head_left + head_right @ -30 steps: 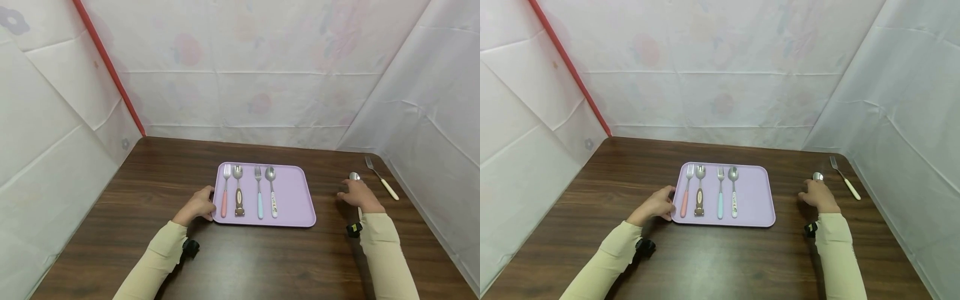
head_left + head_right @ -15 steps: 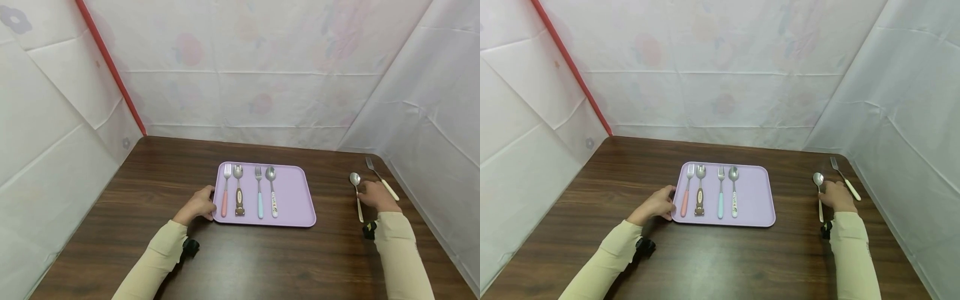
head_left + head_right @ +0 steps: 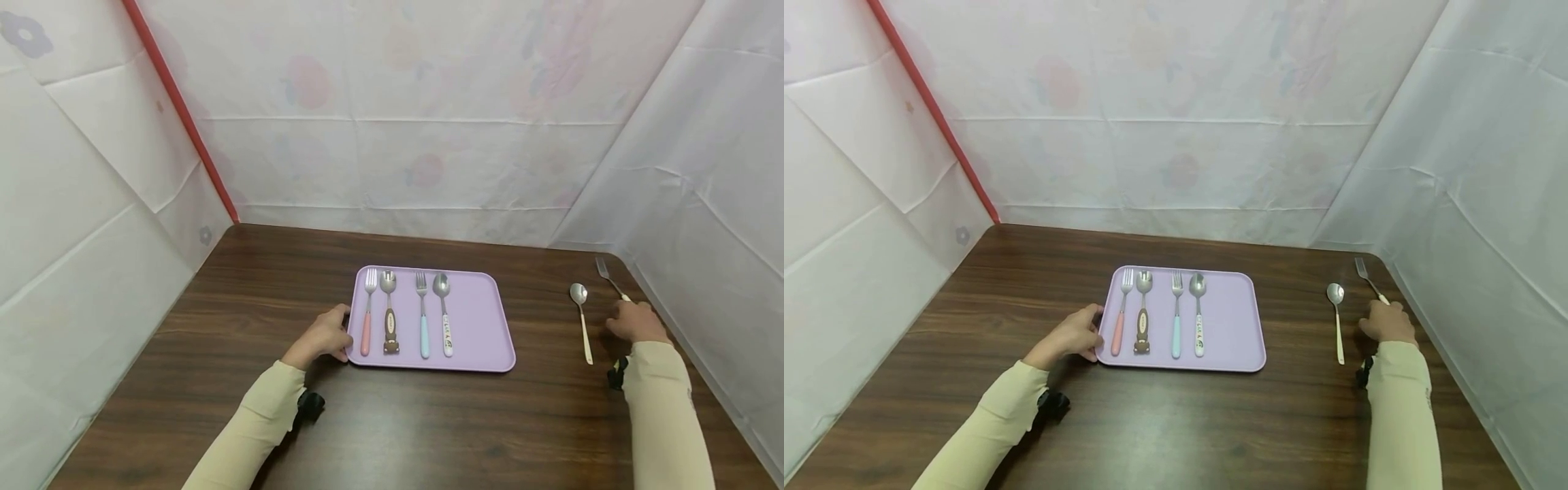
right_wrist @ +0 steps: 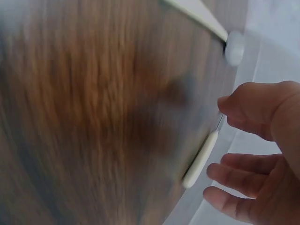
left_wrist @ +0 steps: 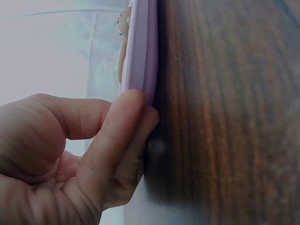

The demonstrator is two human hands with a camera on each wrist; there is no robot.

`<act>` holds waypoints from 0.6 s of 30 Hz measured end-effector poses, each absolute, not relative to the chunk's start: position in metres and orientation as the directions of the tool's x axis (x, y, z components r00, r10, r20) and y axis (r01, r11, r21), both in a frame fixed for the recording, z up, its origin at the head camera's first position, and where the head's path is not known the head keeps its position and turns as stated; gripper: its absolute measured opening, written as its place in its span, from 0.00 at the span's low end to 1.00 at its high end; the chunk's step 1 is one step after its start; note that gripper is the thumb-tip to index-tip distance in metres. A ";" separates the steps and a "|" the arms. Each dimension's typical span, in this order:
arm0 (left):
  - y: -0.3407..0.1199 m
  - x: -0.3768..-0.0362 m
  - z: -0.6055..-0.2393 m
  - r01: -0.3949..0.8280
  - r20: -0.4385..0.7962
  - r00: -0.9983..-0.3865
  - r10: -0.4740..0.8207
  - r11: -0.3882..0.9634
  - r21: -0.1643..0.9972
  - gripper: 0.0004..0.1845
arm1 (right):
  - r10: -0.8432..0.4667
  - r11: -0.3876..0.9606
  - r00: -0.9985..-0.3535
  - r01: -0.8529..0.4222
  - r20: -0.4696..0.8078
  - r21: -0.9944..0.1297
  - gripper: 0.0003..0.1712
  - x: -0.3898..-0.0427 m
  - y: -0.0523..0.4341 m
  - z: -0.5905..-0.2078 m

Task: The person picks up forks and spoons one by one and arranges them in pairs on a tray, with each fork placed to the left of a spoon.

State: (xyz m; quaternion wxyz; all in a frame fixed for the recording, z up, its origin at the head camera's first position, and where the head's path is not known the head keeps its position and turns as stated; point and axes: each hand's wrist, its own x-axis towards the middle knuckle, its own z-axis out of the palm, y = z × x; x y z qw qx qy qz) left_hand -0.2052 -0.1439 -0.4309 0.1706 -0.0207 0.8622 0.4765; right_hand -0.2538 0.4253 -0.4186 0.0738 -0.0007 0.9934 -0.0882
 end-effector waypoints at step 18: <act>-0.143 -0.205 -0.433 -0.193 -0.308 -0.943 0.125 0.547 0.814 0.37 | 0.080 0.966 -0.980 0.121 -0.182 -0.227 0.35 -0.244 0.451 -0.426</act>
